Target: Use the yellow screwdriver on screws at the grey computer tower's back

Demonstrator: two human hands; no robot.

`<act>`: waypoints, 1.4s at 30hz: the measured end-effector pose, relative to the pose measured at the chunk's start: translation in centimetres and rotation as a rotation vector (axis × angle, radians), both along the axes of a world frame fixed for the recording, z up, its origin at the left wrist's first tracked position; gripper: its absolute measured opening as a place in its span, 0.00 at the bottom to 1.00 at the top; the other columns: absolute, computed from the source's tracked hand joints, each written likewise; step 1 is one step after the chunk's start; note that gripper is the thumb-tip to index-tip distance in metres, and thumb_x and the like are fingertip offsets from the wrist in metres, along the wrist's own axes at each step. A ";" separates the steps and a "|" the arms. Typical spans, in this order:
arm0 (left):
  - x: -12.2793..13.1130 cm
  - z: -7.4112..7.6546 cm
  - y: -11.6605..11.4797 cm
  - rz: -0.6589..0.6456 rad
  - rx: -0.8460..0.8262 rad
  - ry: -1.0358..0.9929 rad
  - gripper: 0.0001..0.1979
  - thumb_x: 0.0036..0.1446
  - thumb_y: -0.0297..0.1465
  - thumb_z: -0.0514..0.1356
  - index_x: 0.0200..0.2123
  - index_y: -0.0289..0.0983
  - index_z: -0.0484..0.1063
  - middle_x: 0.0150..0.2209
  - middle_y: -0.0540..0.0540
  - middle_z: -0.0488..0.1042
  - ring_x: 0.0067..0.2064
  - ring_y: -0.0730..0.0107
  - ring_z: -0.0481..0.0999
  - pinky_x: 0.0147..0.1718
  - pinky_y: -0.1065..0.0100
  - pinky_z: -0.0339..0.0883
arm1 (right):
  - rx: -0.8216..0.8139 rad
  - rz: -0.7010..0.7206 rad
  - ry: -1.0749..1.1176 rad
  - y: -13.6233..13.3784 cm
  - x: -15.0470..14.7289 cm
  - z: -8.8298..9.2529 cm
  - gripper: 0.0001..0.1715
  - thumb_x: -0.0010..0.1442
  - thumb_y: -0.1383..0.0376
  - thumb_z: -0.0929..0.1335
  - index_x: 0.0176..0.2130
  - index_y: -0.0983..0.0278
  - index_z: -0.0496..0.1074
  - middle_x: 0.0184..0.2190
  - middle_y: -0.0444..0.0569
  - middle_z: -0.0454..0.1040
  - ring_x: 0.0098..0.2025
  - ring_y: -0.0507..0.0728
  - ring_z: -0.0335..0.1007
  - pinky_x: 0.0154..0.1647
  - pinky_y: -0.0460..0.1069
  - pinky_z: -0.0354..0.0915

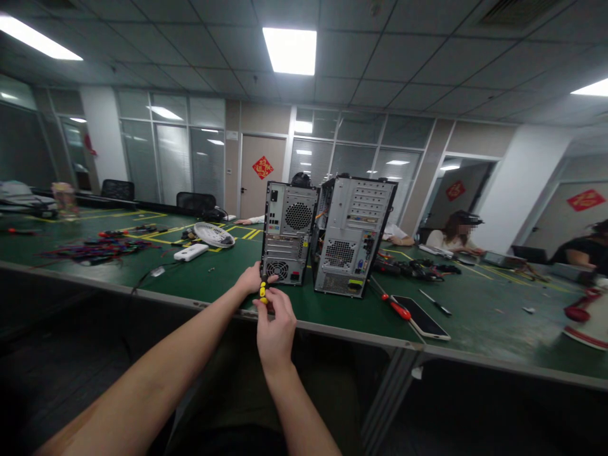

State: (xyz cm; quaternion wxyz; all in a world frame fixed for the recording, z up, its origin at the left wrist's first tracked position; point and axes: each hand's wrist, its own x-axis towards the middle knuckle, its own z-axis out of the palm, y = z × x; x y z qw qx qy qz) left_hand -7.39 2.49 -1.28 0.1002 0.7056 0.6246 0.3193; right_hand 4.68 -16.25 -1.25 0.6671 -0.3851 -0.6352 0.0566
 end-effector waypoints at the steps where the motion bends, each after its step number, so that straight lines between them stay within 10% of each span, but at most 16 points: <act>1: 0.0 0.1 -0.1 -0.004 -0.003 0.000 0.40 0.51 0.60 0.63 0.57 0.39 0.65 0.53 0.34 0.78 0.56 0.48 0.78 0.50 0.61 0.69 | 0.007 0.003 -0.016 0.0 0.0 -0.1 0.11 0.65 0.65 0.69 0.46 0.62 0.80 0.49 0.55 0.78 0.49 0.59 0.76 0.48 0.52 0.74; 9: 0.0 0.3 -0.2 -0.020 -0.011 -0.024 0.38 0.51 0.59 0.64 0.56 0.40 0.66 0.53 0.35 0.78 0.55 0.48 0.78 0.49 0.61 0.69 | 0.051 -0.034 -0.126 -0.3 0.3 -0.2 0.20 0.69 0.69 0.63 0.55 0.60 0.77 0.55 0.55 0.77 0.57 0.60 0.72 0.59 0.57 0.69; 18: 0.0 0.1 -0.1 -0.007 -0.017 -0.021 0.38 0.51 0.60 0.63 0.56 0.40 0.66 0.52 0.35 0.78 0.55 0.48 0.78 0.49 0.61 0.69 | -0.029 -0.004 0.062 0.1 0.0 -0.3 0.13 0.67 0.62 0.68 0.48 0.64 0.79 0.49 0.57 0.78 0.46 0.59 0.77 0.43 0.51 0.76; 25: -0.1 0.0 0.2 -0.021 -0.016 -0.023 0.38 0.51 0.59 0.64 0.56 0.40 0.66 0.53 0.35 0.78 0.56 0.48 0.78 0.50 0.60 0.70 | 0.045 -0.032 -0.125 -0.2 0.3 -0.4 0.21 0.69 0.69 0.63 0.54 0.60 0.78 0.56 0.55 0.77 0.58 0.61 0.72 0.61 0.59 0.68; 34: 0.0 0.0 0.0 -0.001 -0.015 -0.009 0.38 0.51 0.60 0.63 0.56 0.40 0.66 0.53 0.35 0.78 0.55 0.48 0.78 0.49 0.61 0.69 | -0.038 -0.013 0.055 0.1 0.0 -0.3 0.13 0.65 0.61 0.70 0.47 0.65 0.78 0.48 0.57 0.78 0.46 0.59 0.77 0.43 0.51 0.75; 42: -0.1 0.1 0.1 -0.024 -0.019 -0.017 0.38 0.51 0.60 0.63 0.55 0.39 0.66 0.52 0.35 0.79 0.55 0.47 0.79 0.49 0.61 0.70 | 0.016 -0.024 -0.110 -0.2 0.2 -0.3 0.19 0.67 0.69 0.65 0.52 0.59 0.79 0.55 0.54 0.77 0.57 0.61 0.73 0.61 0.58 0.68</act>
